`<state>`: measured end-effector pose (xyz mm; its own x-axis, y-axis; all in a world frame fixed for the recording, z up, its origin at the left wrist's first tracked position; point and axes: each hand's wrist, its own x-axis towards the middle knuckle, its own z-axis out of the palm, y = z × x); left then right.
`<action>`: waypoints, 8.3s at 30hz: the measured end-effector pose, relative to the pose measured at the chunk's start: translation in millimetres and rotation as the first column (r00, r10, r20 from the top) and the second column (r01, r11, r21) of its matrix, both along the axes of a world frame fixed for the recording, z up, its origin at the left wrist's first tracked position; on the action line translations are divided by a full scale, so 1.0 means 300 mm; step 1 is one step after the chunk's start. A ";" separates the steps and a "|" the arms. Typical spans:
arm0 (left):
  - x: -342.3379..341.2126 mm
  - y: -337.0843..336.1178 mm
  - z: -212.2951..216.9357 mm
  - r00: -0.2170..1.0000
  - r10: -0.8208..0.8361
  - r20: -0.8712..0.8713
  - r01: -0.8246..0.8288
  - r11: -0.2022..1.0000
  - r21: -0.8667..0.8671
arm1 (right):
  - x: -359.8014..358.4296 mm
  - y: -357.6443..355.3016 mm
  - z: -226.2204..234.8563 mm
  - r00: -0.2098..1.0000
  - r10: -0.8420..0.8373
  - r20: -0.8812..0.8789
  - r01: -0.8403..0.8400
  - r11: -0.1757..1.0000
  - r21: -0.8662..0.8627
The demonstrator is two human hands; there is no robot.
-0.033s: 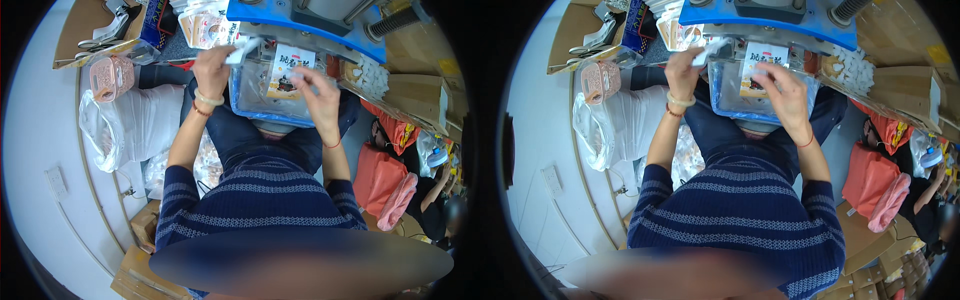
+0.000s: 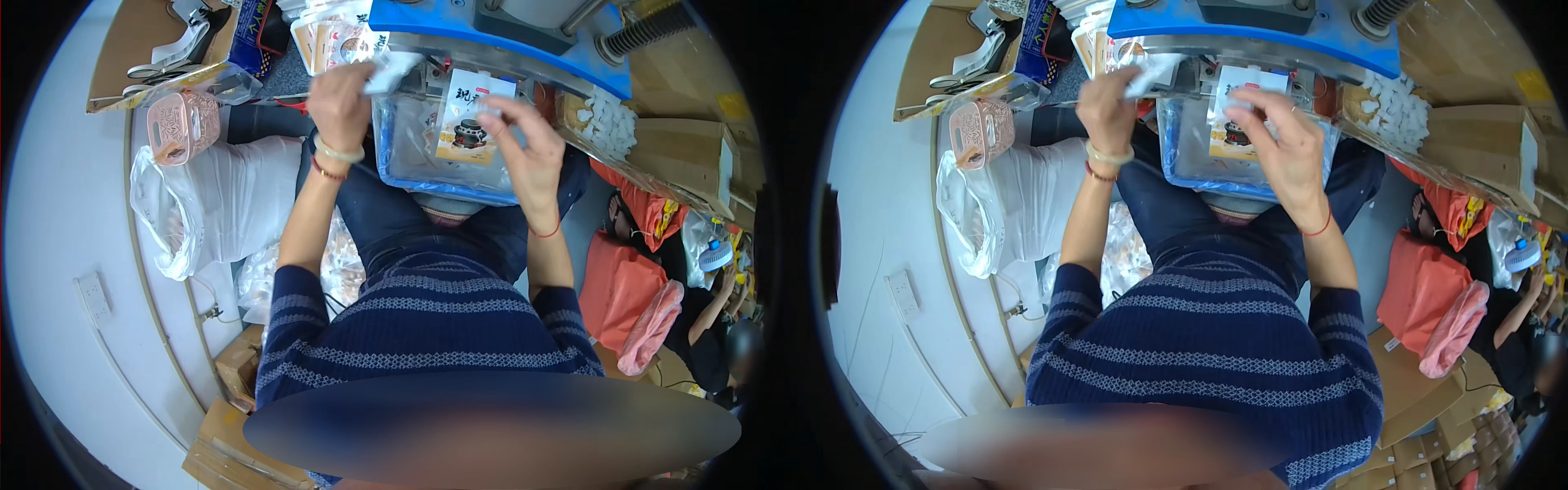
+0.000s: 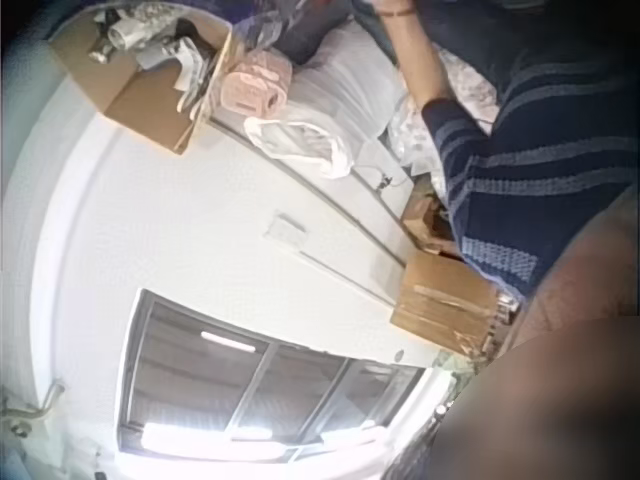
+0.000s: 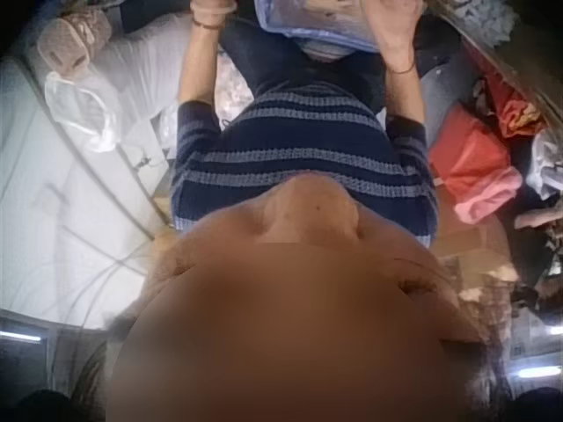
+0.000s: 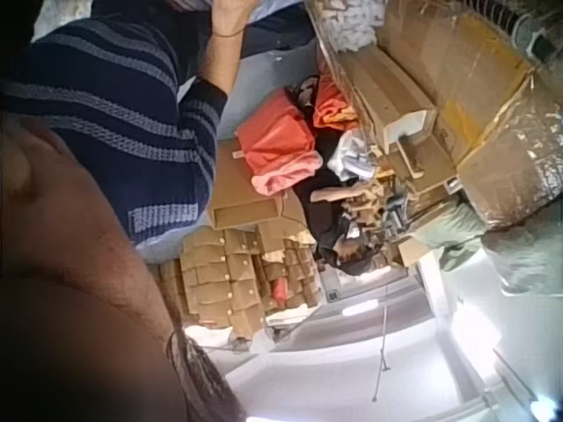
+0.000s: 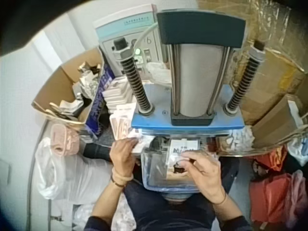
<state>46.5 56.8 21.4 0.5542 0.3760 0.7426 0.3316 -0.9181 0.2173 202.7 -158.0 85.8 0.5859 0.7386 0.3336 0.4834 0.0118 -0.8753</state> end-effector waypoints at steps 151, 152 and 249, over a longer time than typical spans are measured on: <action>0.127 -0.097 -0.061 0.984 -0.104 0.145 0.177 0.444 -0.878 | 0.458 -0.177 -0.222 0.759 -0.233 0.609 0.555 0.720 -0.416; 0.080 0.022 -0.133 0.992 -0.100 0.073 0.121 0.903 -0.411 | 0.435 -0.177 -0.196 0.795 -0.324 0.513 0.549 0.744 -0.381; -0.099 0.067 -0.217 0.965 -0.146 -0.218 0.103 0.975 -0.196 | 0.242 -0.189 -0.101 0.937 -0.335 0.098 0.347 0.923 -0.165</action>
